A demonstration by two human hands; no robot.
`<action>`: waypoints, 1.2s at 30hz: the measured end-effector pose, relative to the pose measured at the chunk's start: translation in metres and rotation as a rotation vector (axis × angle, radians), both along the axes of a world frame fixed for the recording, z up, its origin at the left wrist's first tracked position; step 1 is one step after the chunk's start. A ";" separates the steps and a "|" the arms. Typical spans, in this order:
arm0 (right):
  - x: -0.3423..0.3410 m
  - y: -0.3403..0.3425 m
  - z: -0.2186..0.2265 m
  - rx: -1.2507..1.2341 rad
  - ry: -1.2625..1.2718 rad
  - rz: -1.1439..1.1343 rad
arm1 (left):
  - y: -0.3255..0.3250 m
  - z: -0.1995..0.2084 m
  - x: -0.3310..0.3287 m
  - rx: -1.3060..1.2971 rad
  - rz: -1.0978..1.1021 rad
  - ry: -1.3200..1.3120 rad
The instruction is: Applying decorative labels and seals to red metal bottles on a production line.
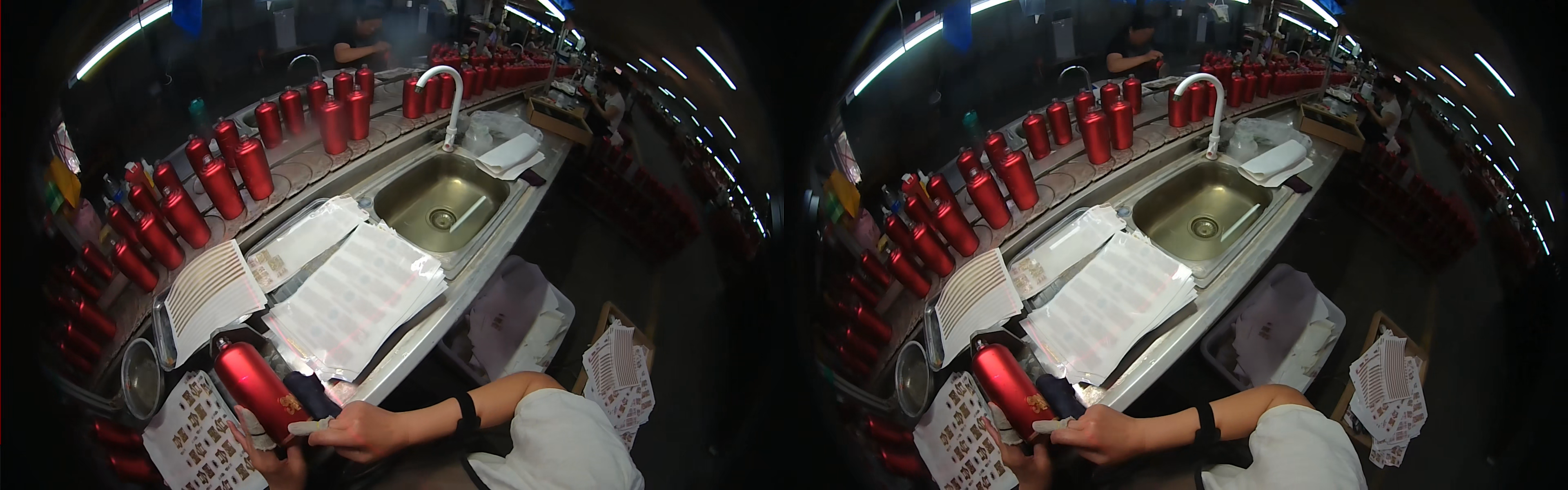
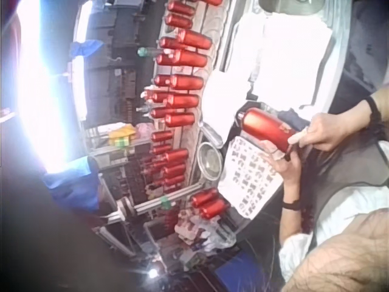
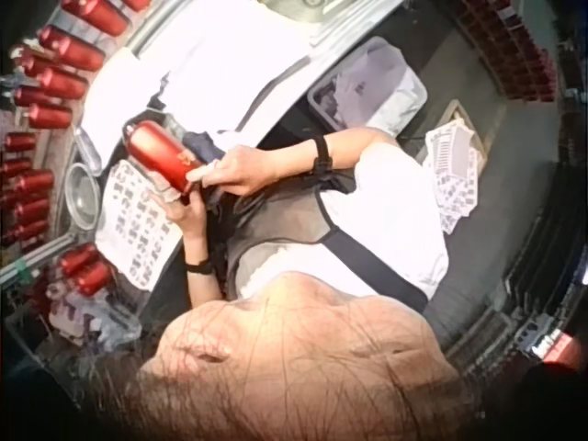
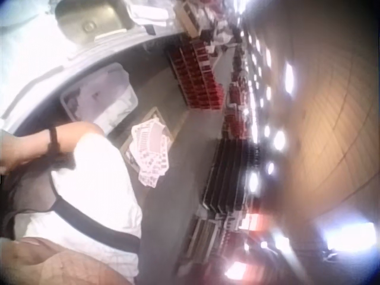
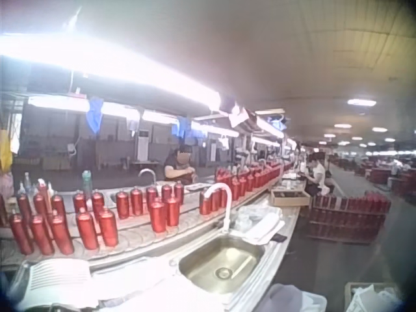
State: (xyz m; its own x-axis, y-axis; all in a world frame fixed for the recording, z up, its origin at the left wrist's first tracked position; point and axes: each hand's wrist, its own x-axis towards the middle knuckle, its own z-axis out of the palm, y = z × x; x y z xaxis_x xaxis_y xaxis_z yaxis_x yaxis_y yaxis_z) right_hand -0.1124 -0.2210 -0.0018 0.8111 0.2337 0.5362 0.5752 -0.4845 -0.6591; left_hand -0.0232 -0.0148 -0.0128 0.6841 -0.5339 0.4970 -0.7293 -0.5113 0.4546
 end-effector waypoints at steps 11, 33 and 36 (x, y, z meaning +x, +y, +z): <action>-0.012 -0.011 -0.026 0.198 0.171 -0.033 | -0.013 0.027 -0.007 -0.008 -0.026 -0.097; 0.007 -0.136 0.035 -0.619 0.477 -0.353 | -0.013 0.032 -0.008 0.023 -0.010 -0.077; 0.018 -0.137 0.038 -0.655 0.537 -0.312 | -0.004 0.033 -0.001 0.041 -0.042 -0.014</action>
